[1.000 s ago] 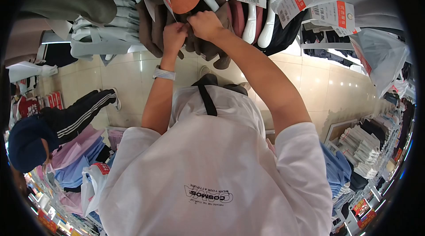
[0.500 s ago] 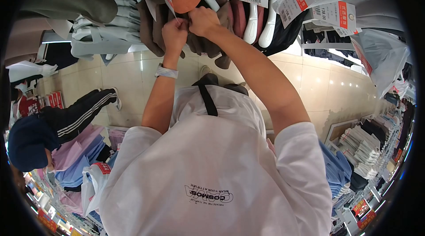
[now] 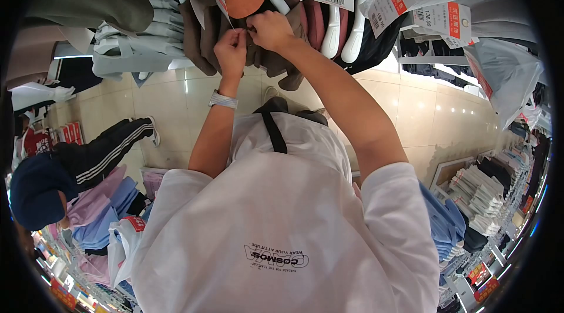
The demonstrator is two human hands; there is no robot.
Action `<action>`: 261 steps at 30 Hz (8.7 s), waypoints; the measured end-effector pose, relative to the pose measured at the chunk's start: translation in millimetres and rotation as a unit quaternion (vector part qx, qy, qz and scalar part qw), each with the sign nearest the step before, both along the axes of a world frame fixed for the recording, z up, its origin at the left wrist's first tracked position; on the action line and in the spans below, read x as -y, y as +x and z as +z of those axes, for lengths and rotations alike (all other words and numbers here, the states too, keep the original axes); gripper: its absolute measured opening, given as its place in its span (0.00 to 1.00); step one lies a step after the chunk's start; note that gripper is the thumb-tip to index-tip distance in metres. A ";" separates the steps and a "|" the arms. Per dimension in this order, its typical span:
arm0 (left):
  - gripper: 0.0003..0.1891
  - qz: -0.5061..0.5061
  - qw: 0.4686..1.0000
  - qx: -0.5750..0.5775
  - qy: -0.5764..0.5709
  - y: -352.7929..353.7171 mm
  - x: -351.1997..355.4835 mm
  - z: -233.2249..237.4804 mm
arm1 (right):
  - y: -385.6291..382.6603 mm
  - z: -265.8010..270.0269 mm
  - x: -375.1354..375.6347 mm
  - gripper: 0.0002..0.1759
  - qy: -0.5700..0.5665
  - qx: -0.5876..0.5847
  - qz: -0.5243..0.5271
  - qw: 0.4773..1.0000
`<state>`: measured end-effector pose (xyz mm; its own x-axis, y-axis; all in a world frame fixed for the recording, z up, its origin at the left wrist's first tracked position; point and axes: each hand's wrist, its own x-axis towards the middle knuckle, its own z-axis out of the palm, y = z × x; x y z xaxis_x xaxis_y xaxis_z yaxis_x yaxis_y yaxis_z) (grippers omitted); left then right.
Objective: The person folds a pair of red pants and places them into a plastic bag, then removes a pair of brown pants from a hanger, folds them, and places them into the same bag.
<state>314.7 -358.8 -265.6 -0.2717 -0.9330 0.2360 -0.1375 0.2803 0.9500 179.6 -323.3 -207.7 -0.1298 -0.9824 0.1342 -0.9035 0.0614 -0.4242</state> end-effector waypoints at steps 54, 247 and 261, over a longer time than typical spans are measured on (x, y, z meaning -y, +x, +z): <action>0.05 -0.017 0.992 0.121 0.042 2.2 32.1 18.9 | -18.9 -27.4 35.5 0.16 0.152 0.043 0.012 0.987; 0.02 0.035 0.978 0.165 -0.122 0.4 -7.8 3.6 | 1.8 -53.5 26.6 0.12 0.128 0.234 -0.131 0.955; 0.07 -0.157 0.975 0.106 0.118 15.2 21.7 -16.4 | -20.0 -34.1 11.2 0.11 0.096 0.275 0.025 0.956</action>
